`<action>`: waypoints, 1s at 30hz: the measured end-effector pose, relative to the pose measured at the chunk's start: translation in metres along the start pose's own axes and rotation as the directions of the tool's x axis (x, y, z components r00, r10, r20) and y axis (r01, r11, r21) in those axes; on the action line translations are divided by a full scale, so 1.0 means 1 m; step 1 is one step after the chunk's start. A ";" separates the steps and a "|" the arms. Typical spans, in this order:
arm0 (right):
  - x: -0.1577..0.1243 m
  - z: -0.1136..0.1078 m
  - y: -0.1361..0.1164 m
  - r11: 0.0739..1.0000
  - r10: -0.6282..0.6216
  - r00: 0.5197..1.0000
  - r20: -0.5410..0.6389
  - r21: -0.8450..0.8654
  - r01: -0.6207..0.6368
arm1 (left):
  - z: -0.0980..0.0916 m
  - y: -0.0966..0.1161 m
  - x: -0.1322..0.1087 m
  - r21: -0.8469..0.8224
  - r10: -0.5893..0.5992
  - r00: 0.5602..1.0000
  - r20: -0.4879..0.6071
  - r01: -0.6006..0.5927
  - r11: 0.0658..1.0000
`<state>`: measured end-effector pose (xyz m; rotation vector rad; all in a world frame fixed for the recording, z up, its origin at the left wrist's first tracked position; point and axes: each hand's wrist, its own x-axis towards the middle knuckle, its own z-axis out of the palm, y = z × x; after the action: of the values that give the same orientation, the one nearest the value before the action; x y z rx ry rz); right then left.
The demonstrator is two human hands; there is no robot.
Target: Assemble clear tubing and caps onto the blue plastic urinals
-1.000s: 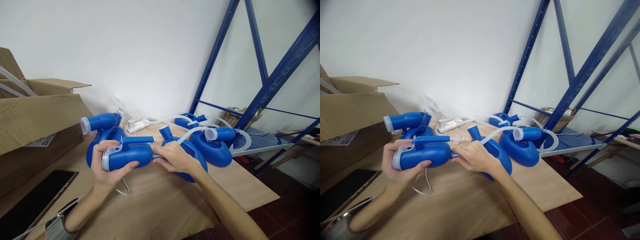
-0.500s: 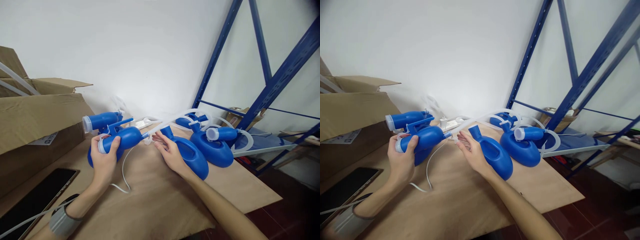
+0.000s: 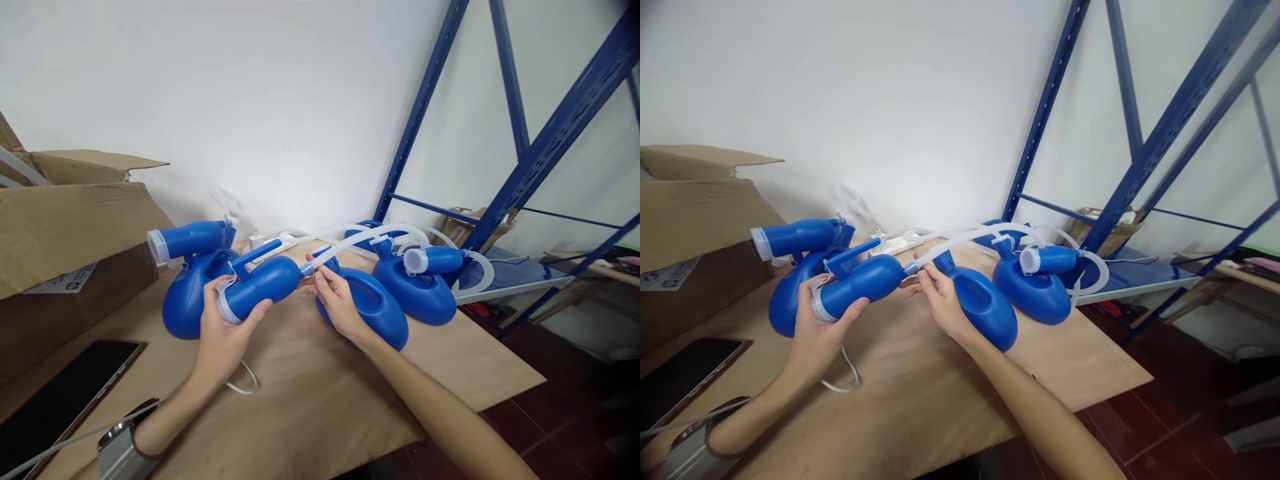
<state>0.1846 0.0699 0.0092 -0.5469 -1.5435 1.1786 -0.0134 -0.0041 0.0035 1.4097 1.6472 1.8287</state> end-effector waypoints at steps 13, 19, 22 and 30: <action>-0.005 0.006 -0.003 0.996 -0.042 0.999 -0.031 -0.076 0.039 | 0.000 -0.003 0.000 0.017 0.019 0.999 0.027 -0.020 1.000; -0.004 0.003 -0.004 0.999 -0.043 0.999 0.006 -0.029 0.043 | 0.000 -0.005 0.000 0.039 0.032 0.999 0.029 -0.033 0.999; -0.005 0.001 -0.006 0.999 -0.023 0.999 0.033 -0.041 0.025 | -0.001 -0.008 0.001 0.062 0.073 0.997 0.020 -0.074 0.995; -0.006 0.008 -0.011 1.000 -0.007 0.999 0.031 -0.021 0.008 | 0.000 -0.012 0.000 0.099 0.169 0.986 0.001 -0.169 0.981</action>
<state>0.1814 0.0578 0.0165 -0.5385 -1.5849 1.1711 -0.0181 -0.0005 -0.0075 1.6328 1.6891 1.8655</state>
